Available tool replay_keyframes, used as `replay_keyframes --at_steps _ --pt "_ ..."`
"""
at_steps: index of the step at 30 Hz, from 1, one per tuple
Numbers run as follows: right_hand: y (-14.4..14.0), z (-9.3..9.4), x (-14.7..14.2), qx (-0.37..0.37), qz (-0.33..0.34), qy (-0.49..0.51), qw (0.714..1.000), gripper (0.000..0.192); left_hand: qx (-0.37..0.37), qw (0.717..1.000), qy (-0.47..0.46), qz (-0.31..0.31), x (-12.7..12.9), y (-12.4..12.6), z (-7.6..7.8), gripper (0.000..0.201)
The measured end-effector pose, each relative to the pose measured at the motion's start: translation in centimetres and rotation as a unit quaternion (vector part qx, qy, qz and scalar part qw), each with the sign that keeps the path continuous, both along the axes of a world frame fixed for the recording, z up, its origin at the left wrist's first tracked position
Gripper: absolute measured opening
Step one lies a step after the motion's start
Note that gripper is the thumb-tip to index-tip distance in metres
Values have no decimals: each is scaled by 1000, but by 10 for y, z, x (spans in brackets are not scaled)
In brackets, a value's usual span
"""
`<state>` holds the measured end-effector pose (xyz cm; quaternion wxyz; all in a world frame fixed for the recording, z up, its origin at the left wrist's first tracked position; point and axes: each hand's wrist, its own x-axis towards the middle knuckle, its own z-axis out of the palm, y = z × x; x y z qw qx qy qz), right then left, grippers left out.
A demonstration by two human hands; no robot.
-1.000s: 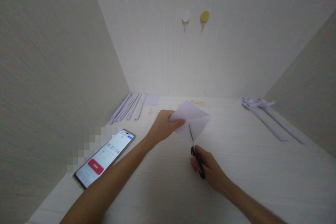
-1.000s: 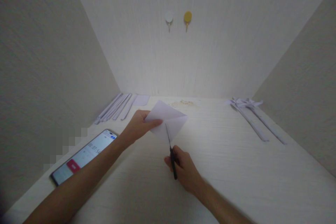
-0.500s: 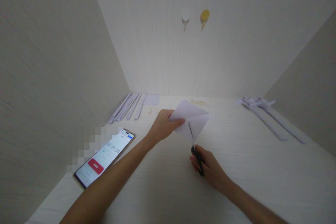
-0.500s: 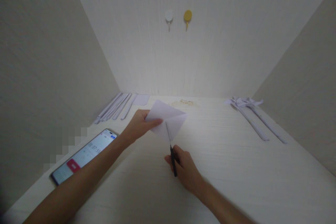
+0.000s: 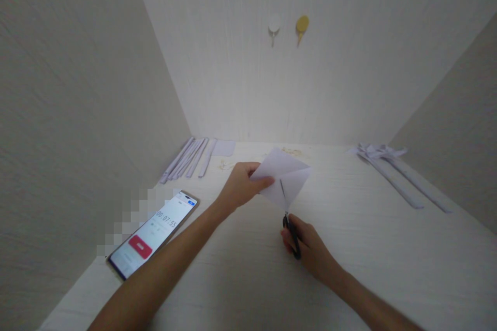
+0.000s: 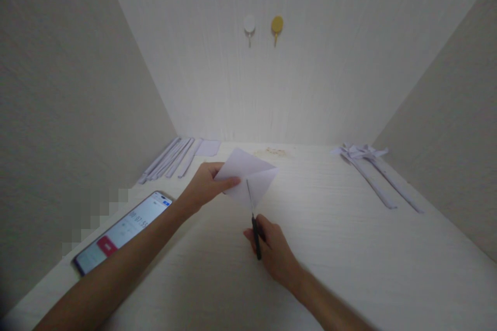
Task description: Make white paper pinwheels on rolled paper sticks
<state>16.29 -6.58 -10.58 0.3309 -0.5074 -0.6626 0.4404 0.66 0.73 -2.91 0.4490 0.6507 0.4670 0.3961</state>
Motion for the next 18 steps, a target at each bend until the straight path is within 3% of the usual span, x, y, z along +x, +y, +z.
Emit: replay_keyframes --at_steps 5,12,18 --pt "1 0 0 11 -12 18 1000 30 -61 996 -61 -18 3 -2 1 22" --pt "1 1 1 22 -14 17 1000 30 -146 980 -129 -25 17 -6 -18 19" --pt "0 0 1 12 13 0 1000 28 -82 961 -261 43 8 2 -11 26"
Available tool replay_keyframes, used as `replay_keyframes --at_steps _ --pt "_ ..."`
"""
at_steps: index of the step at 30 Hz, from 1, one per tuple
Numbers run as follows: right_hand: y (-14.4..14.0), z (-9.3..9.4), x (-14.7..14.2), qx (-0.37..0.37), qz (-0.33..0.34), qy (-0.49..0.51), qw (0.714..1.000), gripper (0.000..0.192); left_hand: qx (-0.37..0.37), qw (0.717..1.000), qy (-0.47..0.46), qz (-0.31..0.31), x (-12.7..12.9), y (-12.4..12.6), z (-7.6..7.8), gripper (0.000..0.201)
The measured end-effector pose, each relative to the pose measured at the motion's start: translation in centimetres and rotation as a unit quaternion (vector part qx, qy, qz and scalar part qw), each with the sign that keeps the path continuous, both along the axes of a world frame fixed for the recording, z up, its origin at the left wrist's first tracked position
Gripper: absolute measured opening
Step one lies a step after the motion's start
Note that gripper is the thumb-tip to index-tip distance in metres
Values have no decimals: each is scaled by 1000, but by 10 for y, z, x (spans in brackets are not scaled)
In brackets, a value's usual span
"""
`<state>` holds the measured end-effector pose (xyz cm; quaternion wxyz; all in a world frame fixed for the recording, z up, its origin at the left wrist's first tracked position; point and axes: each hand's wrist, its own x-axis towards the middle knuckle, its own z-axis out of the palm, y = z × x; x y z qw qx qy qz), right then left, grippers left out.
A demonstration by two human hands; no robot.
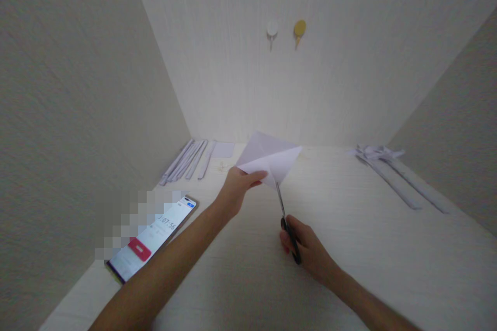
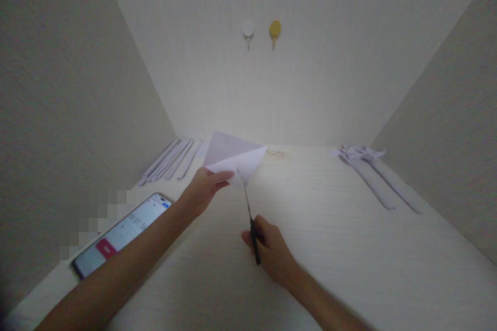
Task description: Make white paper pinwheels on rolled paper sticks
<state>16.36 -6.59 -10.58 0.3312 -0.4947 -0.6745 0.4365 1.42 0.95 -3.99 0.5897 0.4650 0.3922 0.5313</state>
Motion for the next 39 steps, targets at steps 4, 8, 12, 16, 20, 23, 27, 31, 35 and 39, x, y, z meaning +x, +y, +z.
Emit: replay_keyframes --at_steps 4,8,12,16,20,23,27,31,35,39 --pt "0 -2 1 12 5 -10 1000 29 62 995 -62 44 -9 6 11 24" --pt "1 -4 2 10 1 -5 1000 30 71 994 -39 78 -15 8 14 26" --pt "2 -6 3 13 2 -3 1000 31 65 996 -3 67 -17 11 13 23" --pt "2 -5 3 13 -3 2 1000 32 53 997 1 55 -16 13 12 19" --pt "0 -3 2 7 1 13 1000 31 42 998 7 40 -16 13 10 19" --pt "-1 -2 2 9 -1 10 1000 31 52 998 12 31 -15 12 8 17" --pt "-1 -1 2 9 -4 17 1000 31 56 998 19 27 -14 12 7 16" --pt "-1 1 0 9 -14 39 999 33 56 997 3 45 -15 13 6 17" --pt "0 3 0 4 -12 34 999 34 48 996 -19 75 -16 14 6 20" --pt "0 2 0 2 8 18 1000 31 45 996 -32 71 -13 12 6 18"
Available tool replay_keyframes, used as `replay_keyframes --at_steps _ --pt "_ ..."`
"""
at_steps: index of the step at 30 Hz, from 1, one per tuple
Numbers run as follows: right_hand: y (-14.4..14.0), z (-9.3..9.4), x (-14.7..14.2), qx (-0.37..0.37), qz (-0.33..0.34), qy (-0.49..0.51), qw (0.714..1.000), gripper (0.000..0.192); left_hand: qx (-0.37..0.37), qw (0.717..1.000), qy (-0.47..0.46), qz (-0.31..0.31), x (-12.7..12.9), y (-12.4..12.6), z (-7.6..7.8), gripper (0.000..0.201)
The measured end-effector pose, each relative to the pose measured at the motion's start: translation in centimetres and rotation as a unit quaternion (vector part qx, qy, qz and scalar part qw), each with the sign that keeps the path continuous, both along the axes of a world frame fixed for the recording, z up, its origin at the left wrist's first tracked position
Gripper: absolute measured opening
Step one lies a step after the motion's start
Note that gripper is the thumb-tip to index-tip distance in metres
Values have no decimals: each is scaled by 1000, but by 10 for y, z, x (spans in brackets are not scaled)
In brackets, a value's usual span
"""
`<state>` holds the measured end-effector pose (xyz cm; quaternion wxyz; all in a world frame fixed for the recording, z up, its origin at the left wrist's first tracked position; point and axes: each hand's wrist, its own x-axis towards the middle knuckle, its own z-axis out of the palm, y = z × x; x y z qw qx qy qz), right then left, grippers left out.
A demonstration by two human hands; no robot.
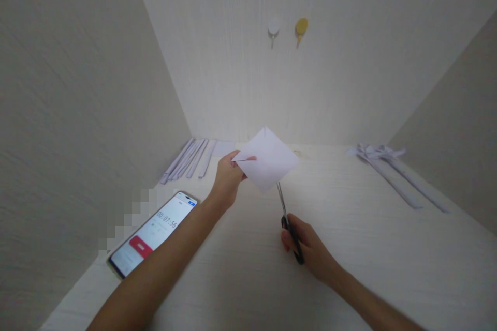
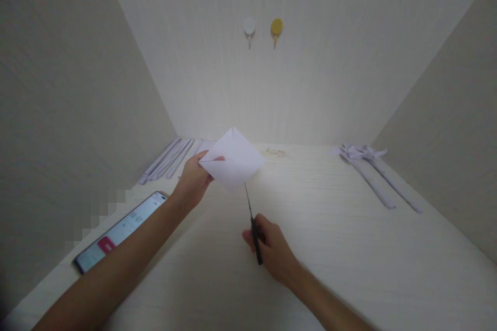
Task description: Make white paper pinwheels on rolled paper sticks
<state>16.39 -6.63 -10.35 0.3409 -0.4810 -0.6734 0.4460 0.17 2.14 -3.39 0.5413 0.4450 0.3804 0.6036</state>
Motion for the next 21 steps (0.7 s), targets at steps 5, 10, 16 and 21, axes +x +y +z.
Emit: replay_keyframes --at_steps 5,10,16,21 --pt "-1 0 0 4 15 -21 1000 27 11 999 -30 20 7 -4 -1 20" --pt "-2 3 -2 -3 19 -30 999 26 -5 999 -48 17 15 -11 -1 19" --pt "-3 4 -1 6 17 -48 999 26 5 997 -70 37 21 -17 0 18" --pt "-2 3 -2 -3 16 -28 999 27 12 997 -75 29 23 -17 -4 18"
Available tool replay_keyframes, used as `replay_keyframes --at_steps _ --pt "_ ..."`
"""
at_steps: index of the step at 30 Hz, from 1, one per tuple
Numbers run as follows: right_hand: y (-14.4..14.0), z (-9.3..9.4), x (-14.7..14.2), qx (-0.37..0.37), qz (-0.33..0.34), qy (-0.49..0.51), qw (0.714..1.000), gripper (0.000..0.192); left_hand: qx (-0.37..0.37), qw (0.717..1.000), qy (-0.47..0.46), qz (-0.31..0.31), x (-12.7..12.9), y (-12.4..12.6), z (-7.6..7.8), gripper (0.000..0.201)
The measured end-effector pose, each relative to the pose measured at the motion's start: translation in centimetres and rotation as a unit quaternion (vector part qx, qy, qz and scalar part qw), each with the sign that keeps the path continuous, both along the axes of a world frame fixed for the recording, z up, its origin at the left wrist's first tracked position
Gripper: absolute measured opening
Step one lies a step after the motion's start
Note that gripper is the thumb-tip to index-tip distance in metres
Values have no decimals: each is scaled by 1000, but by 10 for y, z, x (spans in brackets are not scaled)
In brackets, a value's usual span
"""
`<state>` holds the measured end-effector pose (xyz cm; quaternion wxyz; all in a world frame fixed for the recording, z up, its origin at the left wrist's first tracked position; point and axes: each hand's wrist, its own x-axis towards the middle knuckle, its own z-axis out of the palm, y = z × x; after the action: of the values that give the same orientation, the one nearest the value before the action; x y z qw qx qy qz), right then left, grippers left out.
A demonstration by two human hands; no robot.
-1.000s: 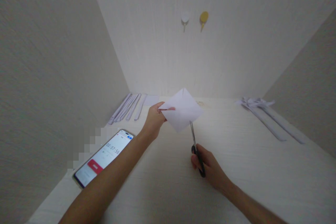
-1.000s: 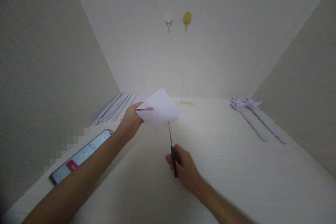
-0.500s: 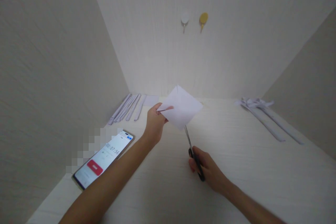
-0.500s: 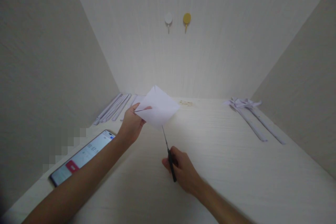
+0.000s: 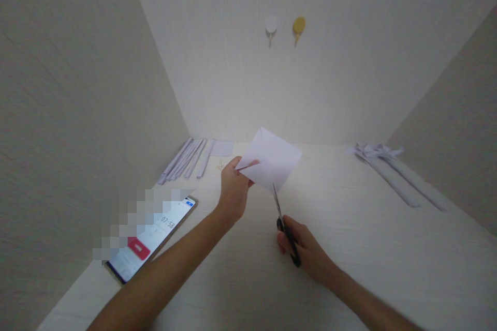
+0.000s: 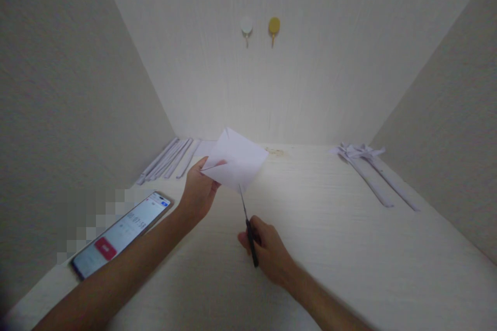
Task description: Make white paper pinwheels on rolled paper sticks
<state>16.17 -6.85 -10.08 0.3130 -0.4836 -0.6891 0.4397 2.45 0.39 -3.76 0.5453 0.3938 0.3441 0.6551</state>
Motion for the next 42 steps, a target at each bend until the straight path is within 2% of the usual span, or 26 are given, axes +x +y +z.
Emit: replay_keyframes --at_steps 42 --pt "1 0 -1 -5 -11 34 999 35 -18 999 2 -36 0 1 -3 18"
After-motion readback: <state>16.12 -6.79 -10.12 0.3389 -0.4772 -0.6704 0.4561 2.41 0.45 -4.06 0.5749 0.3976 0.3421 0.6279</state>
